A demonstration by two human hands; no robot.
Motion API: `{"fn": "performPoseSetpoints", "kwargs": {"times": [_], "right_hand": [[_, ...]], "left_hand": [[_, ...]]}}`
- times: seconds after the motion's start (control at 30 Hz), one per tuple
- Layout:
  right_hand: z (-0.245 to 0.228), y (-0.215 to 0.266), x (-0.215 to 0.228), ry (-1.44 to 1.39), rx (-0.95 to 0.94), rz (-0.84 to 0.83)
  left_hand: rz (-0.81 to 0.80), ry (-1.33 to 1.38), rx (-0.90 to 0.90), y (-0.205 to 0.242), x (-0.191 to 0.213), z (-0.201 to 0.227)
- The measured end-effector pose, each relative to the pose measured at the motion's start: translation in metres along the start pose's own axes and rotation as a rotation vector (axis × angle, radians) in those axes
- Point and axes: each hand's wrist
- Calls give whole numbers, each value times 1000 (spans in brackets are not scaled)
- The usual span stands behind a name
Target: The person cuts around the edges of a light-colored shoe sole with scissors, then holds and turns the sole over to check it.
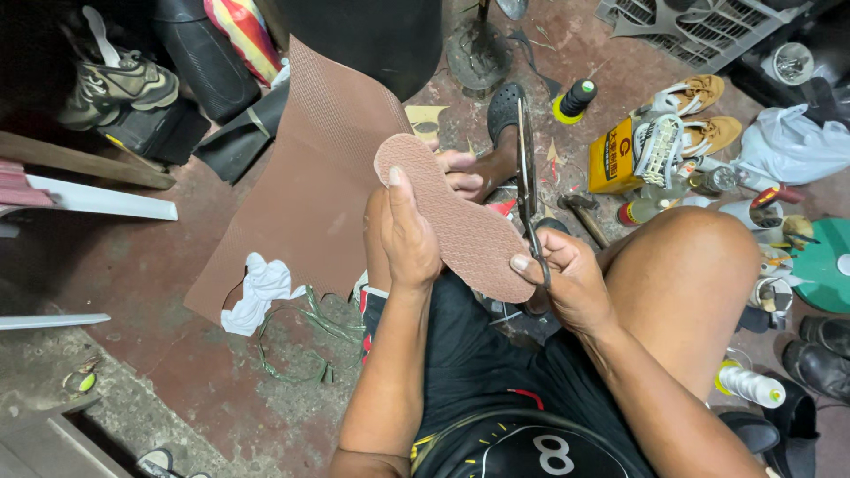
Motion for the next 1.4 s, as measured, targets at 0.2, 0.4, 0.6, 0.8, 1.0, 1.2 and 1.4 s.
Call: {"fn": "performPoseSetpoints", "kwargs": {"times": [0.2, 0.4, 0.6, 0.8, 1.0, 1.2, 1.4], "right_hand": [[3, -2, -4, 35, 62, -51], [-27, -2, 2, 281, 200, 21], [-81, -7, -13, 357, 315, -64], [-109, -2, -31, 75, 177, -173], [-108, 8, -3, 162, 208, -189], [-104, 28, 19, 88, 261, -173], [-108, 38, 34, 93, 273, -183]], "left_hand": [[67, -173, -64, 2, -1, -6], [-133, -148, 69, 6, -7, 5], [-392, -231, 84, 17, -17, 10], [-634, -394, 99, 22, -38, 26], [-811, -503, 79, 22, -51, 26], [-998, -537, 90, 17, -70, 28], [-1152, -523, -17, 5, -87, 27]]}}
Point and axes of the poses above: each hand's wrist, its own y-axis away from the middle knuckle, its own x-axis out of the back of the hand, z = x × y, and after that the axes turned 12 degrees about -y, right-handed
